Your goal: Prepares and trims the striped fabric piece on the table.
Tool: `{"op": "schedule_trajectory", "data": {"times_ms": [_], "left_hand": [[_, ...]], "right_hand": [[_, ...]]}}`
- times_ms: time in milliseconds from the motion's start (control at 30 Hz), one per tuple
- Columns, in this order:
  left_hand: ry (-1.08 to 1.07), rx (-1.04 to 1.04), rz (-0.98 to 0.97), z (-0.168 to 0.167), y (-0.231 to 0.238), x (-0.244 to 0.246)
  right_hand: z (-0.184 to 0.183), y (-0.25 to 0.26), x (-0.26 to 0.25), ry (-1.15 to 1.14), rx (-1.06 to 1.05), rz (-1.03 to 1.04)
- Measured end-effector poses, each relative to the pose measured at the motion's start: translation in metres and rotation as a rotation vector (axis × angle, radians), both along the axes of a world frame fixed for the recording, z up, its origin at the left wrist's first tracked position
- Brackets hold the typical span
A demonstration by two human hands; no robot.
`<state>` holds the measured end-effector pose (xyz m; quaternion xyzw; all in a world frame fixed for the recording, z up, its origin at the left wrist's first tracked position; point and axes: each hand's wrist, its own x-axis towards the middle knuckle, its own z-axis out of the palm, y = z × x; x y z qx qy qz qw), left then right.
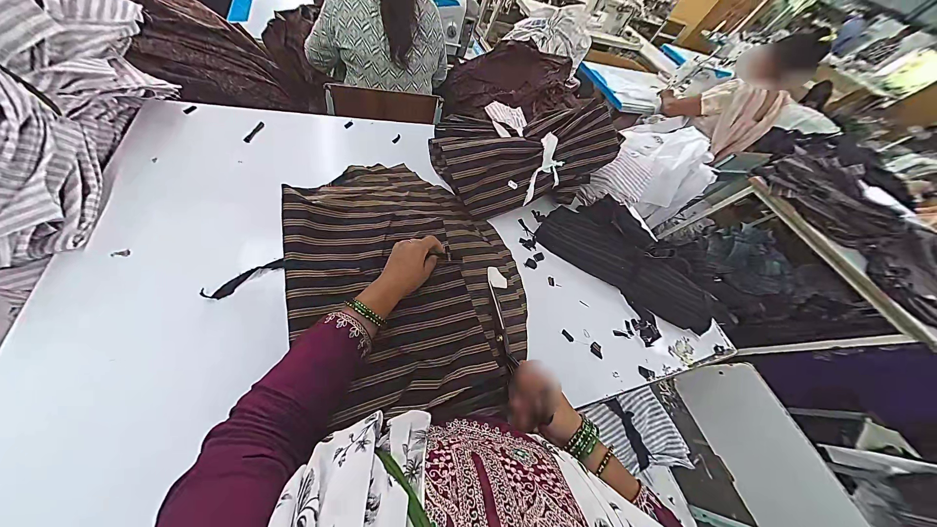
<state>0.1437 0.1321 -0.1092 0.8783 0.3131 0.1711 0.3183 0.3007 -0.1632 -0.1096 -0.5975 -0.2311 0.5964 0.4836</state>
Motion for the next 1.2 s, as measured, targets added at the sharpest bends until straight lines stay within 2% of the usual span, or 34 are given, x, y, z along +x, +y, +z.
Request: {"op": "schedule_trajectory", "data": {"times_ms": [67, 133, 200, 300, 367, 467, 600, 867, 1200], "left_hand": [[0.006, 0.044, 0.091, -0.005, -0.003, 0.005], [-0.021, 0.226, 0.128, -0.014, -0.012, 0.009], [0.073, 0.354, 0.107, -0.011, -0.025, 0.010], [0.404, 0.187, 0.028, 0.011, -0.043, 0.003], [0.521, 0.075, -0.042, 0.009, -0.043, -0.001], [0.506, 0.061, -0.137, -0.003, -0.030, -0.003], [0.529, 0.047, -0.123, -0.001, -0.024, 0.004], [0.563, -0.060, -0.034, 0.005, -0.027, 0.014], [0.579, -0.058, -0.013, 0.005, -0.028, 0.015]], "right_hand": [[0.002, 0.006, -0.001, -0.034, -0.010, 0.018], [0.005, 0.012, 0.000, -0.078, -0.027, 0.049], [0.009, 0.019, 0.003, -0.110, -0.035, 0.096], [0.012, 0.025, 0.015, -0.130, -0.074, 0.239], [0.015, 0.027, 0.022, -0.101, -0.102, 0.317], [0.017, 0.035, 0.028, -0.101, -0.140, 0.404], [0.028, 0.055, 0.023, -0.215, -0.224, 0.460], [0.040, 0.090, 0.011, -0.354, -0.262, 0.425], [0.032, 0.085, 0.001, -0.339, -0.208, 0.306]]}}
